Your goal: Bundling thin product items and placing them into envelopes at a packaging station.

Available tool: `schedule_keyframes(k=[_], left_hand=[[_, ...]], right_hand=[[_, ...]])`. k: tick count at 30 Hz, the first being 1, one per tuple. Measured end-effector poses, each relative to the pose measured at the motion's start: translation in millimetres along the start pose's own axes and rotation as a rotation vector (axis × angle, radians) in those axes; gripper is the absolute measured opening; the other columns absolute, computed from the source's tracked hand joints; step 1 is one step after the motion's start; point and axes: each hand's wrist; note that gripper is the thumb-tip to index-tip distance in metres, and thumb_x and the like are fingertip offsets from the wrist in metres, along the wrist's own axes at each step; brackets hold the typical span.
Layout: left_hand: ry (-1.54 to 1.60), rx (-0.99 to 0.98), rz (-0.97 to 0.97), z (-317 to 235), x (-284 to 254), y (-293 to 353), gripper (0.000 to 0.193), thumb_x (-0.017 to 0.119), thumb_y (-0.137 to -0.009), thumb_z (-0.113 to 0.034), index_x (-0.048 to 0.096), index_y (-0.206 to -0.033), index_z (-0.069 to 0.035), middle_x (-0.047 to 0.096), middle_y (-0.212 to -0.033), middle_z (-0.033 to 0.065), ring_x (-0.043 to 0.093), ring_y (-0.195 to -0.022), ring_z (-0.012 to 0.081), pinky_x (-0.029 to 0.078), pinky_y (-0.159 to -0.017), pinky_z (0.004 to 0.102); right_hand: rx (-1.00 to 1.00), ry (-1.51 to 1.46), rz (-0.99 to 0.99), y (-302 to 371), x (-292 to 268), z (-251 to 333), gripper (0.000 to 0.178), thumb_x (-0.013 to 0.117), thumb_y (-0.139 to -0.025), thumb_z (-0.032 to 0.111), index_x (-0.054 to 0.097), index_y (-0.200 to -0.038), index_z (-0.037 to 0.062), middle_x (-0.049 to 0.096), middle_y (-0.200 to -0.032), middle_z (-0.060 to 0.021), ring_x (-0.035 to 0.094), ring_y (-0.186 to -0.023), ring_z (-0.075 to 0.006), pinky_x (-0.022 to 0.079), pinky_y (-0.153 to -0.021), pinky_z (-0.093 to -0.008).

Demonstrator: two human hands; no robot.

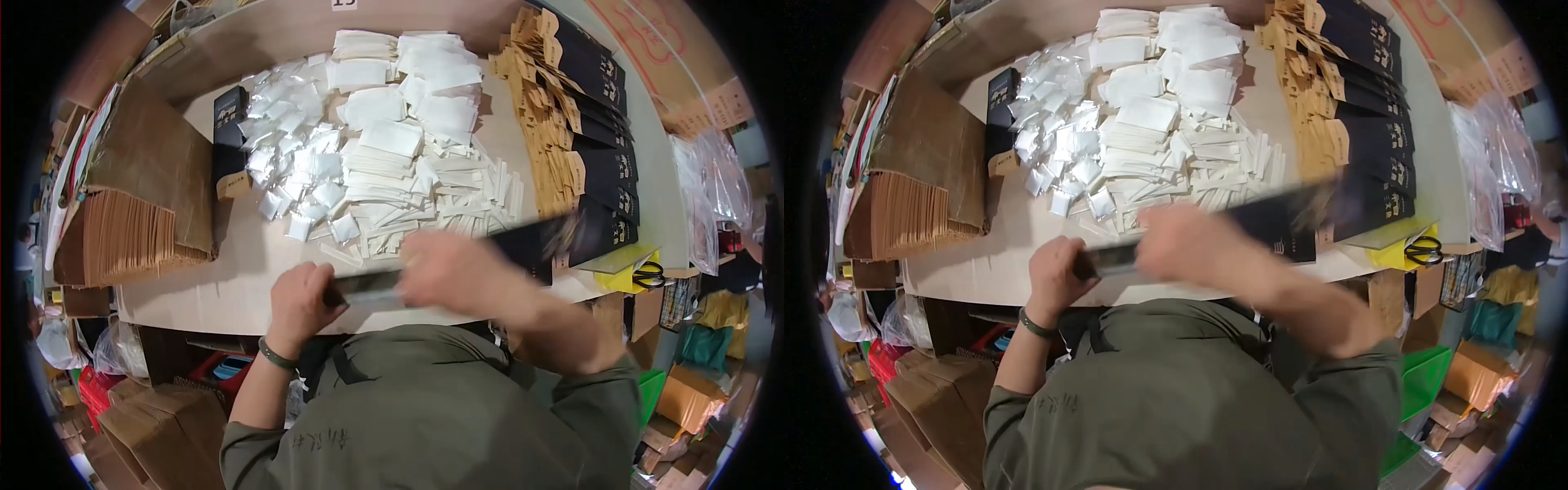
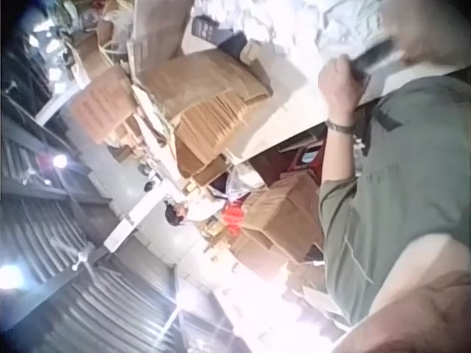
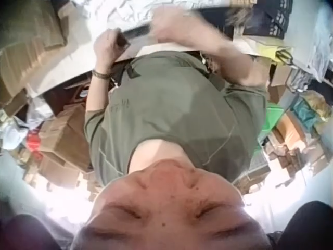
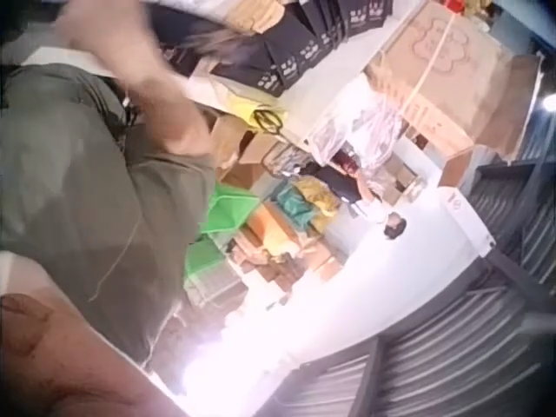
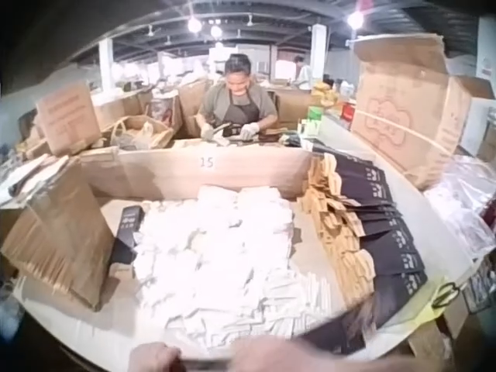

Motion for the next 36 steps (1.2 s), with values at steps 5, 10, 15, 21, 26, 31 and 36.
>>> schedule_keyframes(k=[5, 10, 15, 21, 26, 31, 36], left_hand=[[0.608, -0.586, 0.265, -5, -12, 2, 0.033, 0.074, -0.075, -0.016, 0.058, -0.101, -0.002, 0.063, -0.082, 0.0078, 0.062, -0.077, 0.0150, 0.050, -0.071, 0.0302], [1.004, -0.036, 0.364, -52, 33, 0, 0.074, 0.071, -0.072, -0.015, 0.041, -0.139, 0.000, 0.053, -0.125, 0.0252, 0.058, -0.108, 0.0305, 0.047, -0.094, 0.0359], [1.000, -0.142, 0.536, -58, 11, -5, 0.059, 0.070, -0.071, -0.013, 0.053, -0.126, -0.001, 0.062, -0.107, 0.0203, 0.062, -0.094, 0.0306, 0.050, -0.086, 0.0363], [0.280, -0.420, 0.089, -18, 12, 32, 0.053, 0.077, -0.070, -0.014, 0.056, -0.117, -0.006, 0.061, -0.095, 0.0138, 0.062, -0.084, 0.0325, 0.052, -0.074, 0.0378], [0.213, -0.353, 0.052, -11, 5, 42, 0.063, 0.081, -0.067, -0.013, 0.055, -0.124, -0.009, 0.061, -0.099, 0.0136, 0.062, -0.087, 0.0352, 0.053, -0.075, 0.0397], [0.157, -0.191, 0.323, 11, -23, 46, 0.068, 0.087, -0.065, -0.021, 0.058, -0.125, -0.008, 0.064, -0.098, 0.0122, 0.064, -0.084, 0.0328, 0.053, -0.073, 0.0388], [0.201, 0.052, 0.175, -1, -14, -13, 0.063, 0.085, -0.067, -0.021, 0.058, -0.122, -0.006, 0.062, -0.099, 0.0123, 0.063, -0.091, 0.0325, 0.052, -0.076, 0.0399]], right_hand=[[0.107, 0.827, -0.415, 56, -130, -105, 0.023, 0.076, -0.079, 0.019, 0.061, -0.070, 0.0040, 0.058, -0.085, -0.0099, 0.062, -0.084, -0.0266, 0.050, -0.070, -0.0388], [0.156, -0.174, 0.044, 48, -6, -28, 0.033, 0.073, -0.083, 0.032, 0.065, -0.092, 0.0011, 0.057, -0.125, -0.0266, 0.053, -0.120, -0.0403, 0.043, -0.100, -0.0474], [-0.016, 0.274, -0.093, 14, 51, -3, 0.042, 0.070, -0.076, 0.035, 0.066, -0.095, -0.0024, 0.062, -0.101, -0.0175, 0.055, -0.107, -0.0360, 0.045, -0.089, -0.0445], [0.718, -0.007, 0.274, -2, 60, 12, 0.043, 0.067, -0.088, 0.043, 0.063, -0.084, 0.0004, 0.066, -0.077, -0.0175, 0.066, -0.070, -0.0335, 0.050, -0.056, -0.0422], [0.639, -0.042, -0.071, -4, 88, 12, 0.026, 0.059, -0.087, 0.027, 0.065, -0.080, 0.0023, 0.063, -0.063, -0.0172, 0.065, -0.062, -0.0368, 0.051, -0.058, -0.0472], [0.720, -0.156, -0.040, -16, 100, 13, 0.022, 0.062, -0.080, 0.026, 0.064, -0.074, 0.0044, 0.063, -0.068, -0.0189, 0.064, -0.067, -0.0385, 0.051, -0.061, -0.0480], [0.422, -0.291, -0.146, -23, 86, 21, 0.015, 0.061, -0.082, 0.021, 0.063, -0.077, 0.0076, 0.065, -0.073, -0.0139, 0.064, -0.070, -0.0382, 0.052, -0.066, -0.0481]])
Point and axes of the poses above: each hand's wrist, its own y-axis away from the middle knuckle, its own x-axis out of the palm, z = x × y
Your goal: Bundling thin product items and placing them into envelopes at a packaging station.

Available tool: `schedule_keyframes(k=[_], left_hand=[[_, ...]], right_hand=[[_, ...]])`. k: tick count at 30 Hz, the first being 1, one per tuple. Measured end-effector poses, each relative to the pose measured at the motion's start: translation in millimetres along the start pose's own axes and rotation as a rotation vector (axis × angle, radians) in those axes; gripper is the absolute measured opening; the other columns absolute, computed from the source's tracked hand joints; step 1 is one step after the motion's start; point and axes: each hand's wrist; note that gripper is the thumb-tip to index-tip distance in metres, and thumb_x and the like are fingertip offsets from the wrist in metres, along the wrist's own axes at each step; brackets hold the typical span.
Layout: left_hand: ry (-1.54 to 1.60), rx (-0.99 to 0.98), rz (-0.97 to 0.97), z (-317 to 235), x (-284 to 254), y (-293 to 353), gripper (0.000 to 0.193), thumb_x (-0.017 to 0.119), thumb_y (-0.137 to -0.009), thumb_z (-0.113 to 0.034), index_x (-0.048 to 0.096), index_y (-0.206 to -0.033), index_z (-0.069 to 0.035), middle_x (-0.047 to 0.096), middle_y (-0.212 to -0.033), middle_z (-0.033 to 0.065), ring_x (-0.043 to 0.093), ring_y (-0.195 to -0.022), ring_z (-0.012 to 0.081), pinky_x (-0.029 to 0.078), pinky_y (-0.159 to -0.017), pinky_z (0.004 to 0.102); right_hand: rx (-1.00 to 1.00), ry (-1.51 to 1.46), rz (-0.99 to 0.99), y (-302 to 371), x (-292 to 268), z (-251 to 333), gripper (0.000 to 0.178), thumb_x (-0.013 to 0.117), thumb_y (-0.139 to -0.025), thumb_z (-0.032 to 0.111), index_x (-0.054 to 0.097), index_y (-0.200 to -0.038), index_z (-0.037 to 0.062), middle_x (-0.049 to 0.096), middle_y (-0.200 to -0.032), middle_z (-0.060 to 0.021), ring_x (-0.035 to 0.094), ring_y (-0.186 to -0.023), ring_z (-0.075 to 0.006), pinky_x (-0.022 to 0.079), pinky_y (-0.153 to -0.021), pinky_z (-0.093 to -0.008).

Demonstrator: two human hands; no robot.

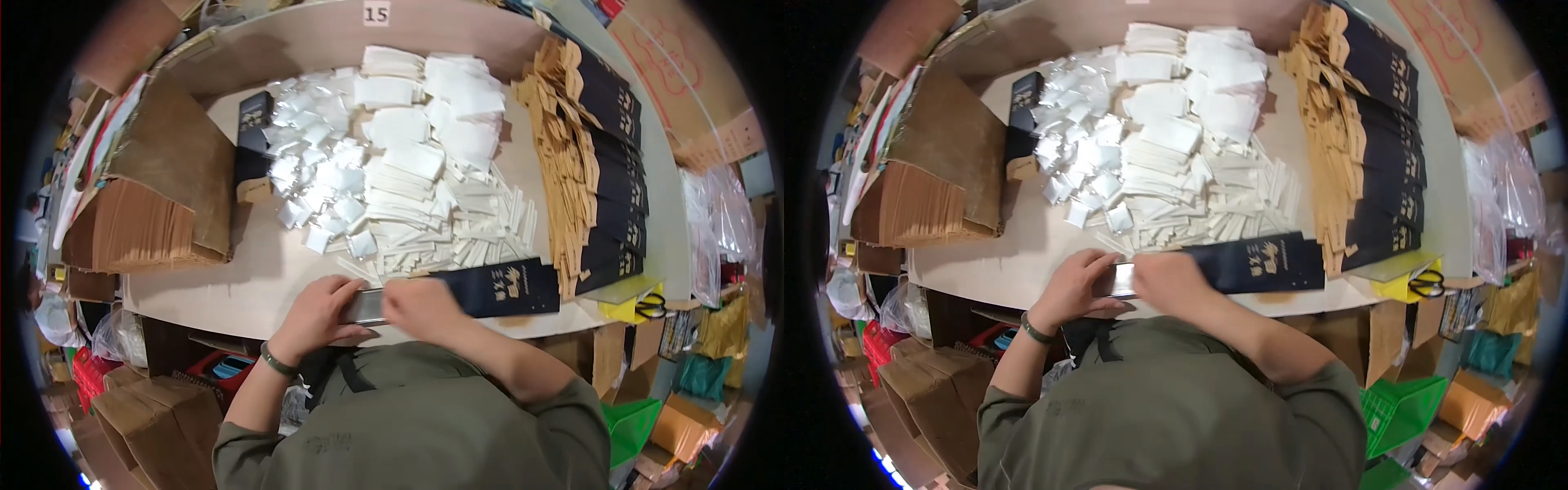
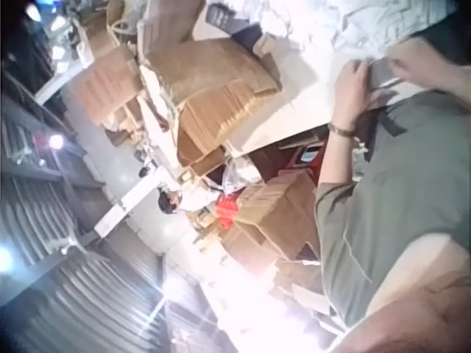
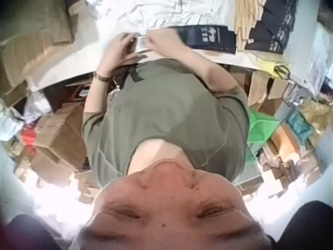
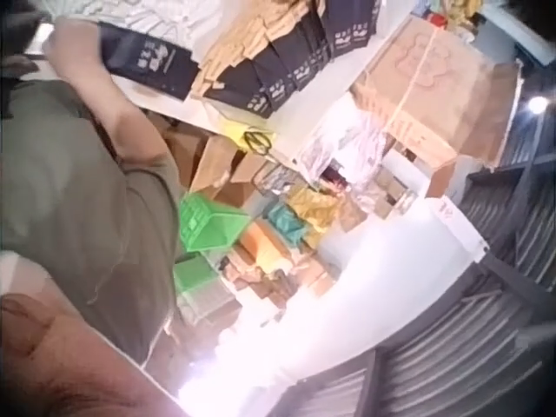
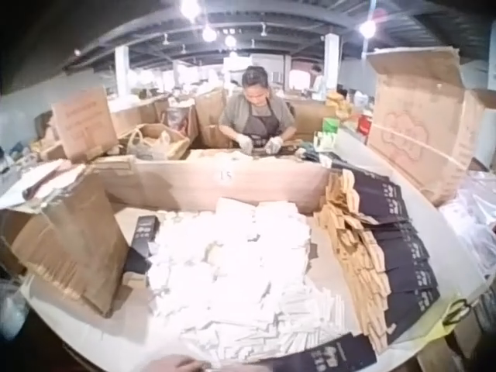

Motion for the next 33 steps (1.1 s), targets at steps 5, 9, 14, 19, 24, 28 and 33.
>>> schedule_keyframes(k=[5, 9, 14, 19, 24, 28, 33], left_hand=[[-0.165, -0.106, -0.366, 46, 0, -54, 0.054, 0.081, -0.071, -0.018, 0.061, -0.120, -0.005, 0.063, -0.103, 0.0131, 0.062, -0.093, 0.0332, 0.051, -0.078, 0.0407], [-0.109, -0.116, -0.282, 64, -1, -93, 0.039, 0.072, -0.078, -0.013, 0.065, -0.115, -0.005, 0.064, -0.098, 0.0125, 0.063, -0.091, 0.0328, 0.051, -0.077, 0.0411], [-0.201, -0.144, -0.369, 79, 4, -92, 0.031, 0.068, -0.081, -0.012, 0.067, -0.111, -0.005, 0.064, -0.093, 0.0128, 0.064, -0.086, 0.0332, 0.052, -0.074, 0.0421], [-0.106, -0.308, -0.391, 65, 7, -85, 0.031, 0.078, -0.076, -0.020, 0.069, -0.103, -0.007, 0.064, -0.089, 0.0134, 0.064, -0.085, 0.0331, 0.052, -0.075, 0.0419], [-0.116, -0.298, -0.486, 67, 16, -85, 0.021, 0.075, -0.078, -0.016, 0.066, -0.093, -0.006, 0.063, -0.085, 0.0144, 0.062, -0.084, 0.0355, 0.050, -0.073, 0.0428], [0.160, -0.332, -0.564, 39, -4, -39, 0.015, 0.069, -0.079, -0.010, 0.063, -0.092, -0.005, 0.062, -0.084, 0.0154, 0.062, -0.082, 0.0363, 0.049, -0.071, 0.0423], [0.024, -0.246, -0.249, 13, 45, 24, 0.011, 0.065, -0.084, -0.011, 0.063, -0.094, -0.009, 0.064, -0.091, 0.0092, 0.062, -0.081, 0.0341, 0.051, -0.068, 0.0359]], right_hand=[[0.215, 0.332, -0.140, -7, -102, -83, 0.029, 0.069, -0.080, 0.009, 0.062, -0.108, 0.0031, 0.062, -0.107, -0.0176, 0.059, -0.099, -0.0367, 0.048, -0.087, -0.0438], [0.421, 0.271, -0.007, -7, -104, -96, 0.015, 0.072, -0.080, 0.016, 0.066, -0.087, 0.0045, 0.061, -0.086, -0.0138, 0.060, -0.090, -0.0354, 0.048, -0.080, -0.0427], [0.133, 0.331, -0.201, -16, -105, -91, 0.014, 0.069, -0.082, 0.018, 0.069, -0.083, 0.0041, 0.063, -0.079, -0.0152, 0.061, -0.083, -0.0349, 0.048, -0.072, -0.0440], [0.107, 0.209, -0.232, -108, -110, -62, 0.014, 0.068, -0.082, 0.017, 0.068, -0.085, 0.0033, 0.063, -0.080, -0.0169, 0.063, -0.085, -0.0353, 0.049, -0.074, -0.0432], [0.012, 0.576, -0.147, -159, -74, -101, 0.017, 0.064, -0.082, 0.017, 0.067, -0.086, 0.0009, 0.066, -0.091, -0.0204, 0.064, -0.090, -0.0385, 0.052, -0.082, -0.0478], [0.061, 0.583, -0.117, -162, -66, -104, 0.014, 0.058, -0.080, 0.012, 0.067, -0.084, 0.0025, 0.066, -0.088, -0.0206, 0.065, -0.088, -0.0371, 0.052, -0.078, -0.0470], [0.129, 0.477, -0.245, -160, -80, -93, 0.017, 0.059, -0.079, 0.013, 0.063, -0.085, -0.0018, 0.066, -0.081, -0.0194, 0.064, -0.080, -0.0367, 0.050, -0.072, -0.0441]])
Point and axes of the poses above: each hand's wrist, its own y-axis away from the middle knuckle, its own x-axis out of the palm, z = x × y
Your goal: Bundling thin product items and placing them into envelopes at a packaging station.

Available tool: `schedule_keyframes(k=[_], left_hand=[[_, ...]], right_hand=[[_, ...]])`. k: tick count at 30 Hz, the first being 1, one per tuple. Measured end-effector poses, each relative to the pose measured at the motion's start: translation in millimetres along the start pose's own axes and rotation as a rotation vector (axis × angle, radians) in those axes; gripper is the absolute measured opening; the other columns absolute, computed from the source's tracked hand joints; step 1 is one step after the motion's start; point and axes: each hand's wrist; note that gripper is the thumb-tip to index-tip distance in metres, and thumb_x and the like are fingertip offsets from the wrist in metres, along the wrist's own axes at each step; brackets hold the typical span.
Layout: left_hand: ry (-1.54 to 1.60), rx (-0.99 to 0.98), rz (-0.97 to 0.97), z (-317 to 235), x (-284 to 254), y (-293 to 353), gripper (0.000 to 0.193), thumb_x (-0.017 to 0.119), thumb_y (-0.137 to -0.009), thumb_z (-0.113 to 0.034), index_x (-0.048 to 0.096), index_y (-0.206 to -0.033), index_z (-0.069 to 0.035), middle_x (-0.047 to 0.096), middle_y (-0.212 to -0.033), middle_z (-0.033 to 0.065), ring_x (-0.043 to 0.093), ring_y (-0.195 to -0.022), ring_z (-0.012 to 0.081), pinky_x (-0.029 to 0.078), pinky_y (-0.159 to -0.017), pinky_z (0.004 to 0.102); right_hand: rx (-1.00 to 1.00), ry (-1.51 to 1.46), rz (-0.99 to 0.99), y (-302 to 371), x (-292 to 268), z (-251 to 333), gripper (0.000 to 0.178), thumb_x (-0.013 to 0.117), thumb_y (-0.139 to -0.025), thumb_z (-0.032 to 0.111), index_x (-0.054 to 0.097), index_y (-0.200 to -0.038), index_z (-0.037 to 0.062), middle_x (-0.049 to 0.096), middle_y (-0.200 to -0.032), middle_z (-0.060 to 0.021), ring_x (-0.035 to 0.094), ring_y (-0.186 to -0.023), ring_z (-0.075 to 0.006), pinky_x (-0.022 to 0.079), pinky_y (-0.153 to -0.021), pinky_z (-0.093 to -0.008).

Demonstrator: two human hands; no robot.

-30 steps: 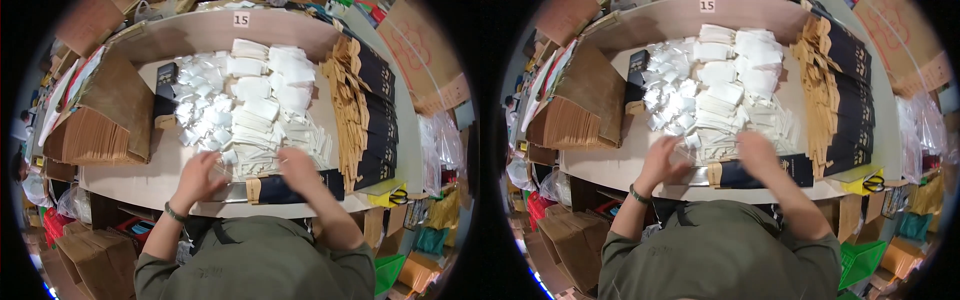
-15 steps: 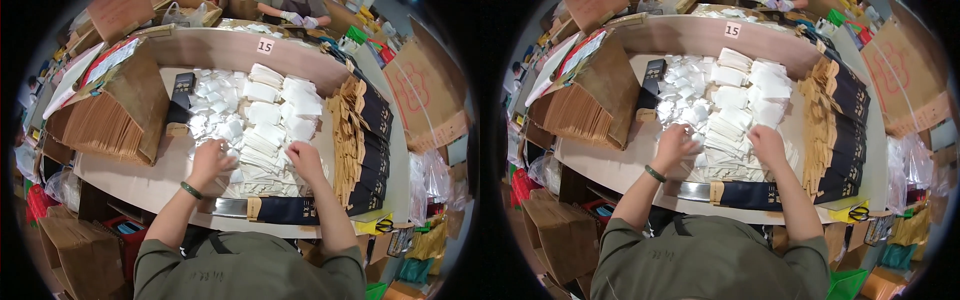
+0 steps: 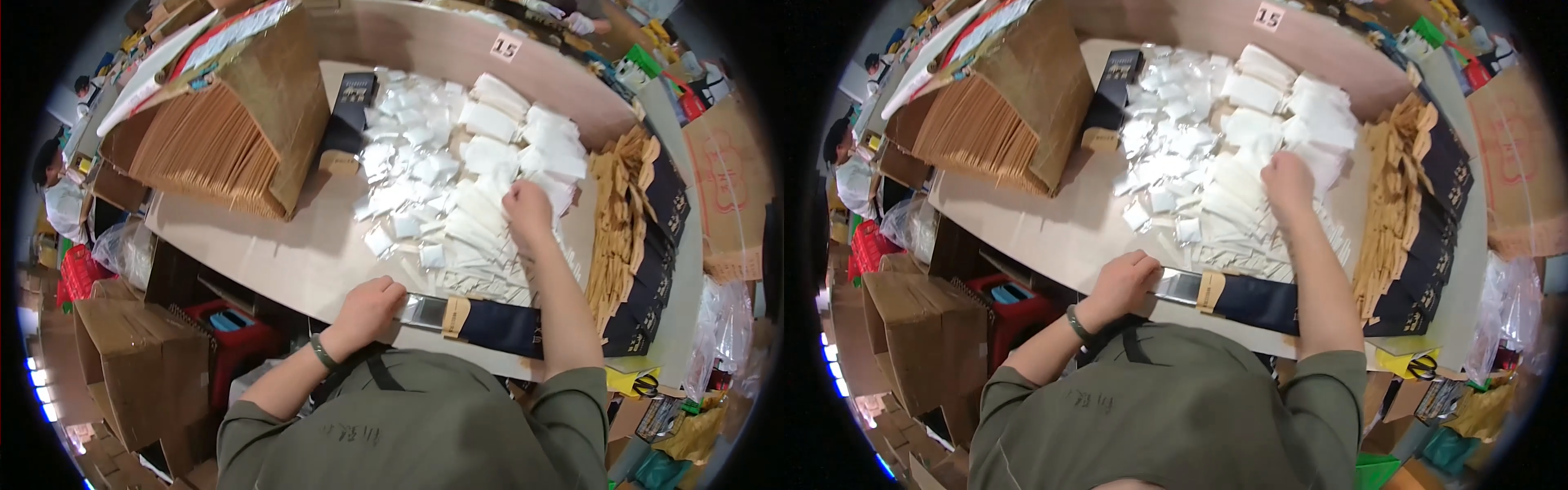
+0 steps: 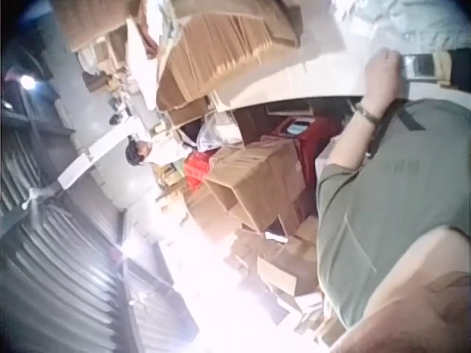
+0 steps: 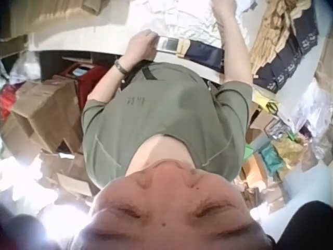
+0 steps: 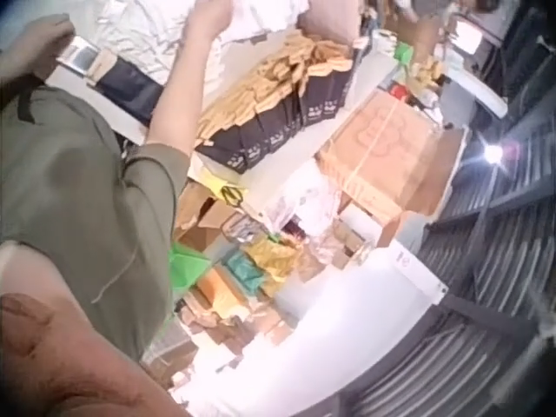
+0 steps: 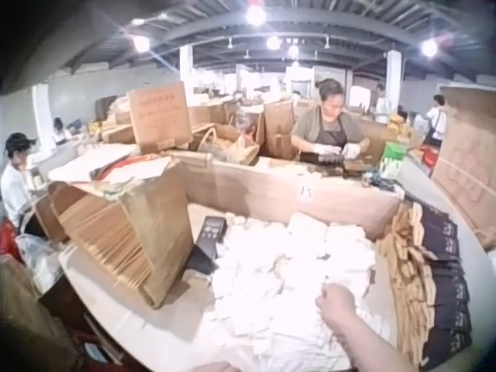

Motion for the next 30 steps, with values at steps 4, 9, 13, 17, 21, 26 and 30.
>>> schedule_keyframes(k=[4, 9, 13, 17, 21, 26, 30], left_hand=[[-0.041, 0.054, -0.339, 10, -18, 7, 0.028, 0.074, -0.076, -0.010, 0.063, -0.103, -0.010, 0.064, -0.098, 0.0132, 0.063, -0.092, 0.0339, 0.052, -0.076, 0.0408], [-0.432, -0.187, -0.778, 84, -180, -40, 0.019, 0.070, -0.083, -0.011, 0.069, -0.101, -0.007, 0.069, -0.098, 0.0106, 0.068, -0.088, 0.0278, 0.054, -0.076, 0.0384], [-0.571, -0.430, -0.505, 148, -233, -48, 0.021, 0.066, -0.085, -0.020, 0.070, -0.099, -0.005, 0.068, -0.091, 0.0184, 0.066, -0.087, 0.0372, 0.053, -0.074, 0.0435], [-0.534, -0.388, -0.351, 155, -229, -49, 0.019, 0.064, -0.084, -0.018, 0.070, -0.096, -0.005, 0.066, -0.084, 0.0223, 0.064, -0.084, 0.0417, 0.051, -0.071, 0.0443], [-0.605, -0.454, -0.412, 167, -232, -49, 0.021, 0.059, -0.087, -0.013, 0.069, -0.103, -0.005, 0.066, -0.095, 0.0224, 0.064, -0.091, 0.0412, 0.051, -0.077, 0.0456], [-0.161, -0.320, -0.921, 155, -207, -18, 0.018, 0.052, -0.099, -0.009, 0.063, -0.105, 0.003, 0.062, -0.082, 0.0074, 0.058, -0.075, 0.0170, 0.047, -0.070, 0.0302], [0.596, -0.496, -0.843, 128, -128, 71, 0.009, 0.058, -0.099, -0.011, 0.066, -0.097, -0.006, 0.056, -0.081, -0.0032, 0.047, -0.079, 0.0057, 0.039, -0.073, 0.0208]], right_hand=[[0.110, -0.493, 0.022, 23, -36, 47, 0.012, 0.065, -0.080, 0.010, 0.064, -0.086, -0.0010, 0.064, -0.068, -0.0069, 0.059, -0.064, -0.0165, 0.047, -0.061, -0.0304], [-0.241, -0.500, 0.342, 122, -24, 114, 0.014, 0.066, -0.080, 0.016, 0.065, -0.088, 0.0047, 0.065, -0.083, -0.0128, 0.064, -0.074, -0.0288, 0.051, -0.069, -0.0369], [-0.535, -0.193, 0.381, 157, 7, 122, 0.008, 0.064, -0.081, 0.011, 0.062, -0.081, 0.0035, 0.060, -0.083, -0.0130, 0.063, -0.083, -0.0324, 0.051, -0.070, -0.0415], [-0.519, -0.321, 0.308, 161, 7, 115, 0.013, 0.067, -0.081, 0.013, 0.058, -0.080, 0.0043, 0.056, -0.079, -0.0116, 0.061, -0.079, -0.0322, 0.049, -0.066, -0.0443], [-0.527, -0.254, 0.323, 164, 12, 125, 0.021, 0.071, -0.080, 0.016, 0.062, -0.095, 0.0044, 0.060, -0.085, -0.0118, 0.062, -0.080, -0.0317, 0.050, -0.068, -0.0431], [-0.463, -0.336, 0.116, 164, -14, 108, 0.024, 0.075, -0.077, 0.014, 0.062, -0.096, 0.0059, 0.063, -0.092, -0.0095, 0.062, -0.083, -0.0307, 0.050, -0.073, -0.0416], [-0.434, -0.413, 0.110, 181, -27, 79, 0.025, 0.079, -0.074, 0.015, 0.061, -0.089, 0.0046, 0.063, -0.111, -0.0134, 0.059, -0.105, -0.0334, 0.047, -0.091, -0.0438]])
Point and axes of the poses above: each hand's wrist, its own y-axis away from the middle knuckle, its own x-axis out of the palm, z = x × y
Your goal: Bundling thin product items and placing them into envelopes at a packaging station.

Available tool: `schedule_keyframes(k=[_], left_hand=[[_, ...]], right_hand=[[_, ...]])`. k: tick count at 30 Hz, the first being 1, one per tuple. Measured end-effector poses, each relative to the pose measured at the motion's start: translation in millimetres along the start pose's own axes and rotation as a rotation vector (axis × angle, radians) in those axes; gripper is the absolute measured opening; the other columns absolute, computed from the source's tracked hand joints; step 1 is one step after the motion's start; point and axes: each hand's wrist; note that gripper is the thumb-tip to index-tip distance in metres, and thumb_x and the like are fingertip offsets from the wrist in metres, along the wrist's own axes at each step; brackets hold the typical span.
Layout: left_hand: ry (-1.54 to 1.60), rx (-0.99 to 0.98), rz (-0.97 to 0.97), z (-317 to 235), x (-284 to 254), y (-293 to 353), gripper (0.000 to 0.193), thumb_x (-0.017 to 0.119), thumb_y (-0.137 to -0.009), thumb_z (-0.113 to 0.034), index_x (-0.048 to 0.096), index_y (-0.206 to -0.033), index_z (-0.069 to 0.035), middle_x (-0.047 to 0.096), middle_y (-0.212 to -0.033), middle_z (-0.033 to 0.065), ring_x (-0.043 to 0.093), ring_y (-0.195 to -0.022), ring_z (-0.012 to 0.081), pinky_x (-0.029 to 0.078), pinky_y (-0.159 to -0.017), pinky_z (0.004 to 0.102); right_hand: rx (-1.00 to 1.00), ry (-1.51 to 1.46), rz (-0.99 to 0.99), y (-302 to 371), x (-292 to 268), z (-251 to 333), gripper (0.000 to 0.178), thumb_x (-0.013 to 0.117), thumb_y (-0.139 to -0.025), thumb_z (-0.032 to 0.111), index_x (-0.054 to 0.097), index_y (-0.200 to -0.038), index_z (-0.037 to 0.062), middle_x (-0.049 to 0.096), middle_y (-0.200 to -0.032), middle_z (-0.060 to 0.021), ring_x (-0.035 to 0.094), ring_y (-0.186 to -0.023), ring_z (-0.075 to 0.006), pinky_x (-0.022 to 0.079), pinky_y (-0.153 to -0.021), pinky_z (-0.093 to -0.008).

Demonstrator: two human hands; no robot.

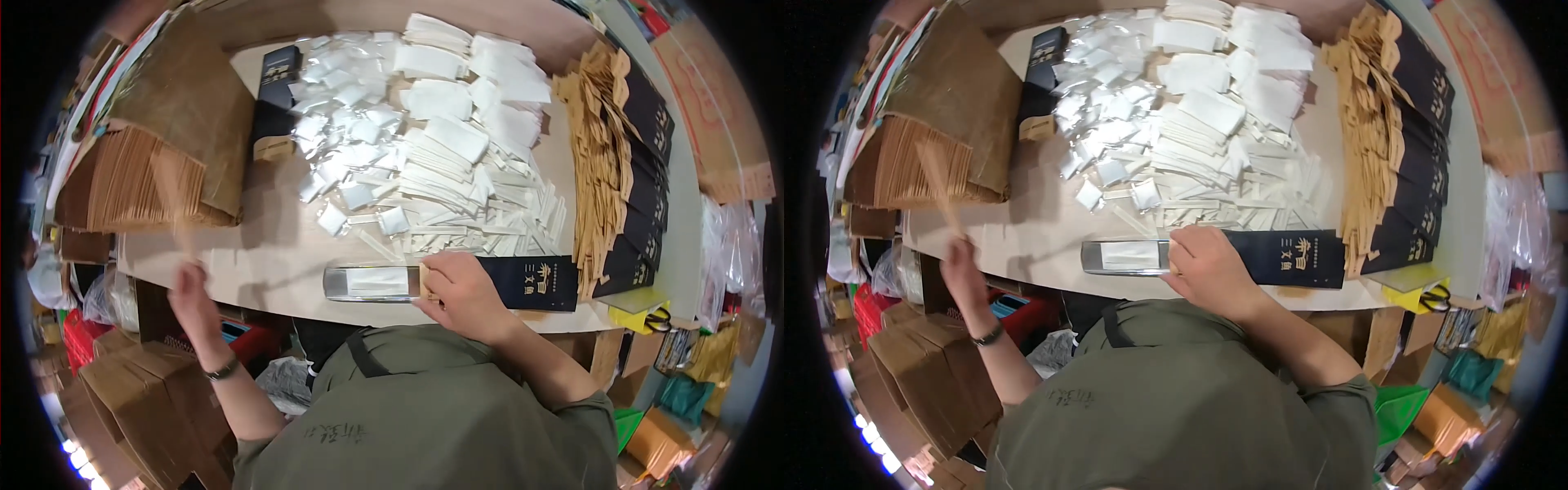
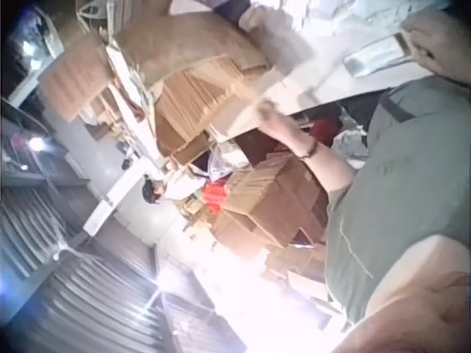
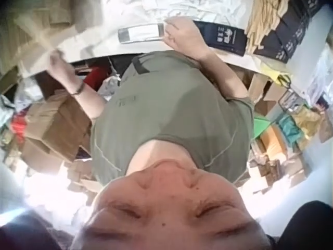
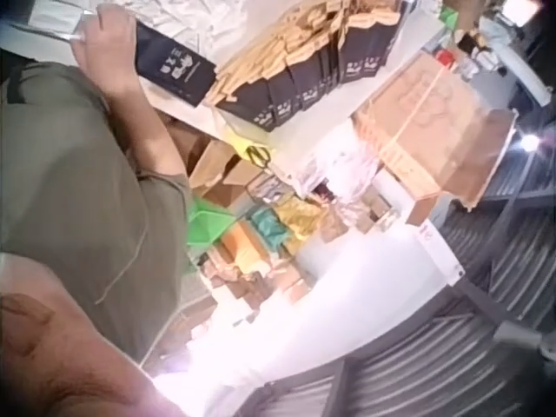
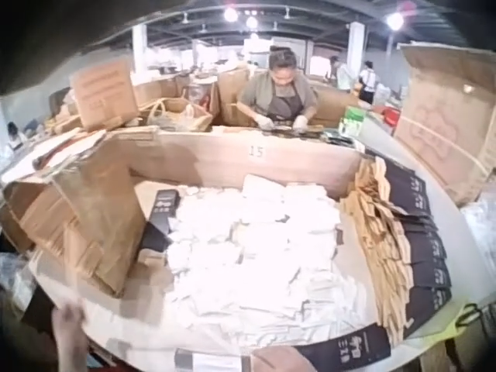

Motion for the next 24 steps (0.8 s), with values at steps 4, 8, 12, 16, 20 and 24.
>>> schedule_keyframes(k=[4, 8, 12, 16, 20, 24], left_hand=[[-0.265, -0.143, 0.844, -18, 42, 47, 0.006, 0.065, -0.092, -0.003, 0.065, -0.088, 0.000, 0.062, -0.083, -0.0013, 0.053, -0.079, 0.0067, 0.044, -0.072, 0.0221], [-0.431, -0.170, 0.845, -9, 61, 34, 0.005, 0.067, -0.089, 0.002, 0.068, -0.094, 0.002, 0.067, -0.081, 0.0019, 0.060, -0.075, 0.0086, 0.049, -0.070, 0.0238], [-0.359, 0.187, 0.894, -15, 142, 91, 0.012, 0.073, -0.083, 0.000, 0.072, -0.094, -0.002, 0.066, -0.091, 0.0068, 0.066, -0.083, 0.0186, 0.053, -0.073, 0.0300], [-0.414, 0.426, 0.566, -20, 171, 110, 0.019, 0.075, -0.081, -0.005, 0.074, -0.099, -0.006, 0.064, -0.097, 0.0090, 0.064, -0.086, 0.0233, 0.052, -0.077, 0.0318], [-0.448, 0.052, 0.571, -28, 177, 111, 0.022, 0.073, -0.084, -0.006, 0.071, -0.106, -0.003, 0.065, -0.100, 0.0109, 0.066, -0.087, 0.0227, 0.053, -0.077, 0.0307], [-0.118, -0.105, 0.953, -43, 190, 135, 0.034, 0.065, -0.092, -0.005, 0.059, -0.125, 0.002, 0.068, -0.107, 0.0109, 0.067, -0.093, 0.0185, 0.053, -0.085, 0.0300]], right_hand=[[-0.047, 0.063, 0.107, 18, 2, -12, 0.030, 0.080, -0.071, 0.015, 0.060, -0.089, 0.0001, 0.054, -0.130, -0.0227, 0.050, -0.123, -0.0399, 0.042, -0.102, -0.0487], [-0.080, 0.085, 0.131, 17, -1, -16, 0.034, 0.080, -0.069, 0.015, 0.061, -0.093, -0.0014, 0.052, -0.134, -0.0234, 0.050, -0.123, -0.0399, 0.042, -0.103, -0.0491], [-0.116, 0.042, 0.082, 13, 20, -11, 0.036, 0.080, -0.069, 0.017, 0.062, -0.095, -0.0011, 0.053, -0.133, -0.0228, 0.050, -0.122, -0.0389, 0.043, -0.101, -0.0478], [-0.042, 0.122, 0.071, 8, 23, -7, 0.040, 0.082, -0.068, 0.022, 0.062, -0.095, 0.0001, 0.053, -0.131, -0.0216, 0.049, -0.122, -0.0376, 0.043, -0.098, -0.0459], [-0.015, 0.192, 0.083, 7, 22, -3, 0.043, 0.081, -0.067, 0.021, 0.062, -0.099, 0.0001, 0.053, -0.131, -0.0217, 0.050, -0.120, -0.0370, 0.043, -0.098, -0.0462], [-0.013, 0.151, 0.052, 5, 26, -1, 0.048, 0.080, -0.065, 0.017, 0.062, -0.108, 0.0026, 0.054, -0.125, -0.0212, 0.051, -0.117, -0.0361, 0.043, -0.096, -0.0454]])
Point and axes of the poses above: each hand's wrist, its own y-axis away from the middle knuckle, its own x-axis out of the palm, z = x × y
